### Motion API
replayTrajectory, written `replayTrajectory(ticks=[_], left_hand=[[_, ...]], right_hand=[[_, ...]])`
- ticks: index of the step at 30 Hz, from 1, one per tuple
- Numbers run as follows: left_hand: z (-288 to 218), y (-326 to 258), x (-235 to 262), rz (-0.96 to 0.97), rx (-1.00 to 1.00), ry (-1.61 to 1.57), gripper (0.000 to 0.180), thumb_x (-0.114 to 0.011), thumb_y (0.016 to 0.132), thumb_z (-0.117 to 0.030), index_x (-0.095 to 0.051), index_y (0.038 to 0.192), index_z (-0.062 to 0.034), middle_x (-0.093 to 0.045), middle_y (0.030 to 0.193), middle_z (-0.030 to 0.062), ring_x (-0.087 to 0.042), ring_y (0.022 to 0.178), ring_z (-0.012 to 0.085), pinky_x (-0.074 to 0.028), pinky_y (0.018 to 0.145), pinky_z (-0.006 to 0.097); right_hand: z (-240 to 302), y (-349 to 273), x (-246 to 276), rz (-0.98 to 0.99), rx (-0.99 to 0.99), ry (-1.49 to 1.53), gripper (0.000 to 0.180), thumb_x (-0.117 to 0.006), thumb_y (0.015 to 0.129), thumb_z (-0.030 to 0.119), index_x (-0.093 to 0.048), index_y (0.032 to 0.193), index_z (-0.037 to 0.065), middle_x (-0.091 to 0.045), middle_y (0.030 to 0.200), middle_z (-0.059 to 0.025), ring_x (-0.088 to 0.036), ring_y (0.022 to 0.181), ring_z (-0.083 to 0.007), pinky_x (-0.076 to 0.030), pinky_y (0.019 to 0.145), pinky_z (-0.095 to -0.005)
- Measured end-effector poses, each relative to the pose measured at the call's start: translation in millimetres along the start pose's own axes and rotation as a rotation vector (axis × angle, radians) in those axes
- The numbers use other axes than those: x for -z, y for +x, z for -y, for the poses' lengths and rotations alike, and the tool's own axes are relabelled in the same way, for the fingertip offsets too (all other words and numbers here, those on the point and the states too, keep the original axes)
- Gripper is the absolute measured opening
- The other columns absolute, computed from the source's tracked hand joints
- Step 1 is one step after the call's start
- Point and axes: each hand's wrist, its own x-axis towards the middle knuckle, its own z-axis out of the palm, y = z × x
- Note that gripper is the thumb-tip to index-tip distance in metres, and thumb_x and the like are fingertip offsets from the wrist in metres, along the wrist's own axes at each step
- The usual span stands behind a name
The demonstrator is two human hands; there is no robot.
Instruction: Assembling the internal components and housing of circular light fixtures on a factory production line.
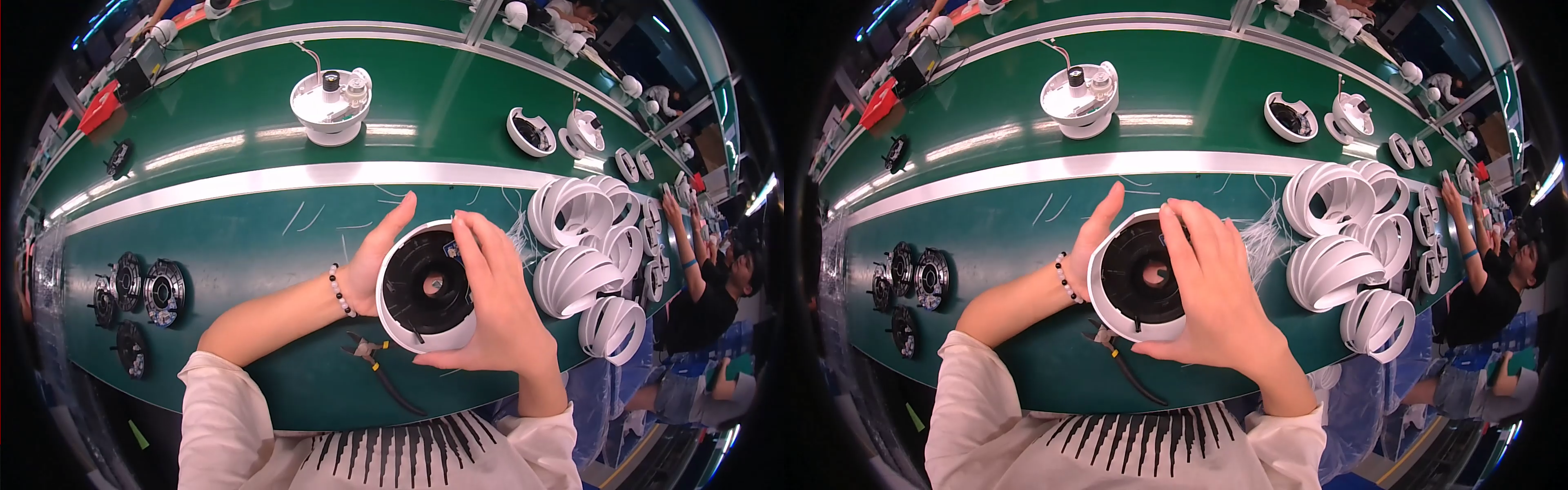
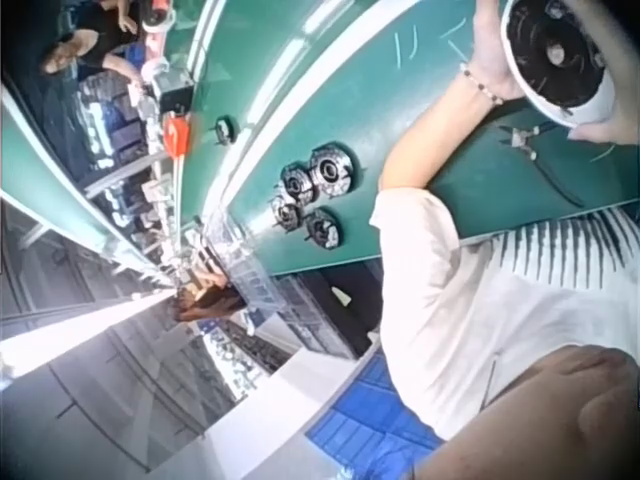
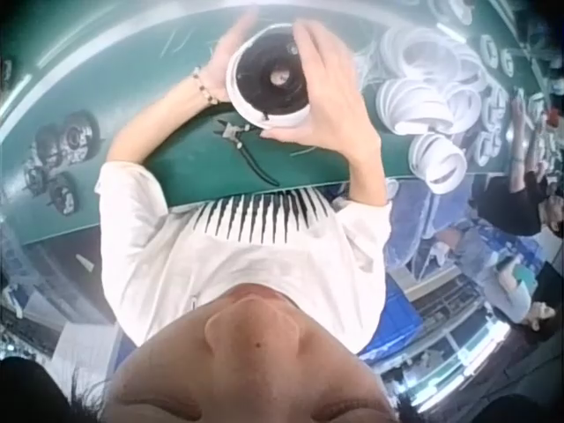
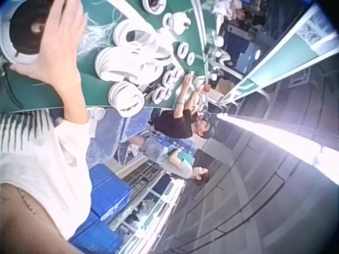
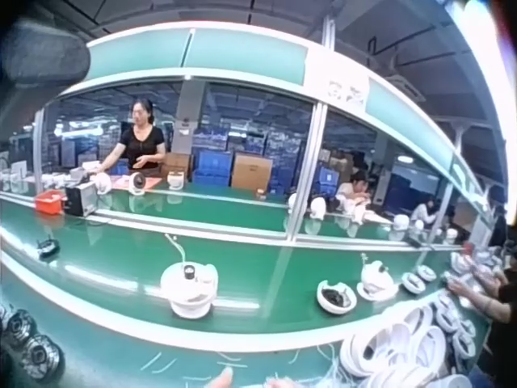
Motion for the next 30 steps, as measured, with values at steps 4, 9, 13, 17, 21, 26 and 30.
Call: replayTrajectory(ticks=[4,9,13,17,21,26,30], left_hand=[[-1.5,-1.4,-30.8,-0.296,-0.155,0.242,0.052,-0.038,0.084,-0.049,-0.052,0.106,-0.0044,-0.058,0.099,0.0106,-0.057,0.088,0.0171,-0.048,0.078,0.032],[-7.0,-18.3,-18.2,-0.295,-0.149,0.356,0.036,-0.047,0.082,-0.026,-0.049,0.106,0.0013,-0.058,0.098,0.0129,-0.058,0.085,0.0173,-0.049,0.076,0.030],[-7.1,-22.6,-21.5,-0.279,-0.129,0.381,0.040,-0.046,0.083,-0.029,-0.048,0.108,0.0014,-0.057,0.099,0.0130,-0.058,0.086,0.0173,-0.049,0.076,0.030],[-7.3,-20.5,-16.8,-0.427,-0.176,0.440,0.048,-0.042,0.080,-0.039,-0.050,0.108,-0.0002,-0.057,0.102,0.0139,-0.056,0.091,0.0224,-0.045,0.083,0.036],[-12.1,-25.3,-18.9,-0.445,-0.212,0.244,0.050,-0.040,0.077,-0.040,-0.052,0.107,-0.0021,-0.057,0.100,0.0148,-0.057,0.088,0.0251,-0.046,0.082,0.037],[-36.4,-40.1,-29.4,-0.448,-0.298,0.235,0.049,-0.034,0.079,-0.040,-0.051,0.106,-0.0018,-0.057,0.099,0.0142,-0.057,0.087,0.0247,-0.047,0.079,0.037],[-47.8,-46.6,-22.7,-0.492,-0.115,0.185,0.049,-0.035,0.078,-0.035,-0.048,0.108,0.0012,-0.057,0.102,0.0163,-0.059,0.088,0.0259,-0.049,0.077,0.037]], right_hand=[[-1.9,-1.2,-24.1,-0.247,-0.070,0.038,0.113,-0.082,0.037,0.033,-0.022,0.126,-0.004,-0.028,0.124,-0.0214,-0.034,0.111,-0.0381,-0.028,0.088,-0.0461],[4.5,-7.1,-65.3,-0.385,-0.143,0.028,0.122,-0.081,0.041,0.043,-0.012,0.129,-0.005,-0.020,0.127,-0.0266,-0.027,0.116,-0.0386,-0.023,0.095,-0.0446],[11.6,-3.4,-76.0,-0.473,-0.172,0.018,0.121,-0.080,0.042,0.043,-0.011,0.129,-0.005,-0.020,0.127,-0.0269,-0.028,0.115,-0.0394,-0.022,0.095,-0.0449],[6.8,-2.6,-81.1,-0.437,-0.216,0.029,0.119,-0.079,0.042,0.043,-0.013,0.129,-0.006,-0.023,0.127,-0.0264,-0.029,0.114,-0.0391,-0.022,0.094,-0.0447],[6.9,7.5,-83.4,-0.437,-0.197,0.057,0.114,-0.078,0.046,0.042,-0.016,0.129,-0.006,-0.027,0.128,-0.0238,-0.028,0.116,-0.0380,-0.021,0.096,-0.0443],[9.1,24.8,-82.1,-0.421,-0.009,0.068,0.097,-0.077,0.052,0.037,-0.027,0.127,0.001,-0.032,0.130,-0.0175,-0.026,0.121,-0.0373,-0.021,0.098,-0.0475],[-4.0,24.8,-69.2,-0.507,0.241,0.034,0.050,-0.074,0.055,0.011,-0.055,0.100,0.002,-0.058,0.101,-0.0135,-0.052,0.102,-0.0311,-0.031,0.094,-0.0477]])
